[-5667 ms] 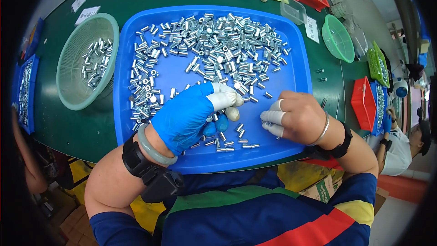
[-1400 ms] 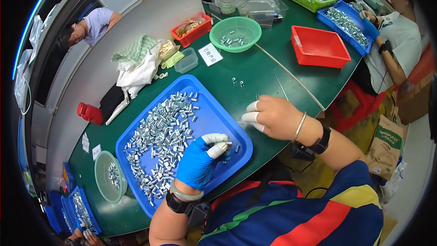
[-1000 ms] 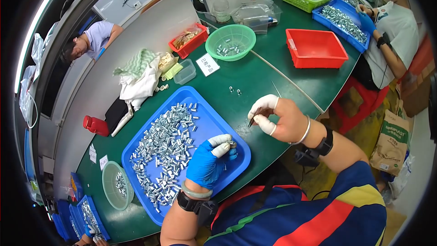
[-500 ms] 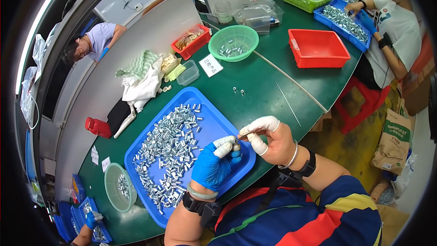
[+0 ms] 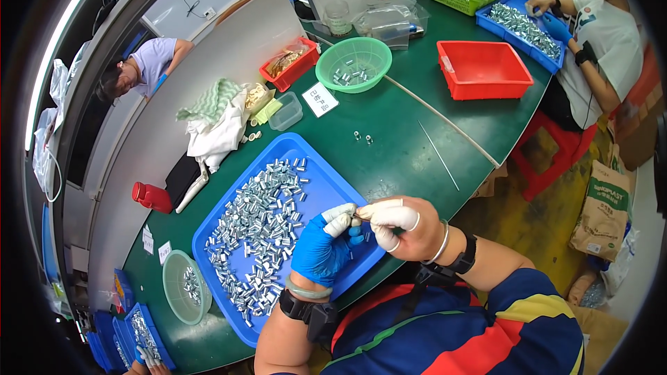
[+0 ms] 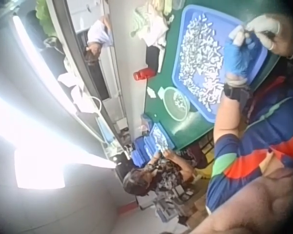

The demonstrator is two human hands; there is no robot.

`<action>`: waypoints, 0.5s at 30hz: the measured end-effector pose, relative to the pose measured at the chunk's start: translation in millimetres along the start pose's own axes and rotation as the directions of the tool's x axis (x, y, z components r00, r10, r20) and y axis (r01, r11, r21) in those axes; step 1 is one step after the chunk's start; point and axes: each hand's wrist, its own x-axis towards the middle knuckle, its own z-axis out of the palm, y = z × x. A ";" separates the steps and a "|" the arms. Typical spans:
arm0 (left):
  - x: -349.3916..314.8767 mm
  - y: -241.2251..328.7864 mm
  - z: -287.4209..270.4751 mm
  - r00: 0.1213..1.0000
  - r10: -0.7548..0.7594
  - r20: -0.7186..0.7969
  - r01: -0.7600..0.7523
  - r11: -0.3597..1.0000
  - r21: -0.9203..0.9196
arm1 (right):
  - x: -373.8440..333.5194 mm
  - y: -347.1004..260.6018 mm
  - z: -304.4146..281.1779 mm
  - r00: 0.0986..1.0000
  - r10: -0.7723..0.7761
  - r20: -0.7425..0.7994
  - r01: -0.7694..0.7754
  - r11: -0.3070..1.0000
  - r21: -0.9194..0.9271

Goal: The person picks up metal components from a blue tray, inspects them, and places them into a green bowl. They then continue picking up and inspecting more components from the tray, holding them together in their hands.

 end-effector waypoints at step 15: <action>-0.6 5.1 19.5 1.000 0.002 -0.021 -0.002 1.000 0.009 | -7.2 9.5 -0.4 0.925 0.377 -0.044 -0.301 0.801 0.518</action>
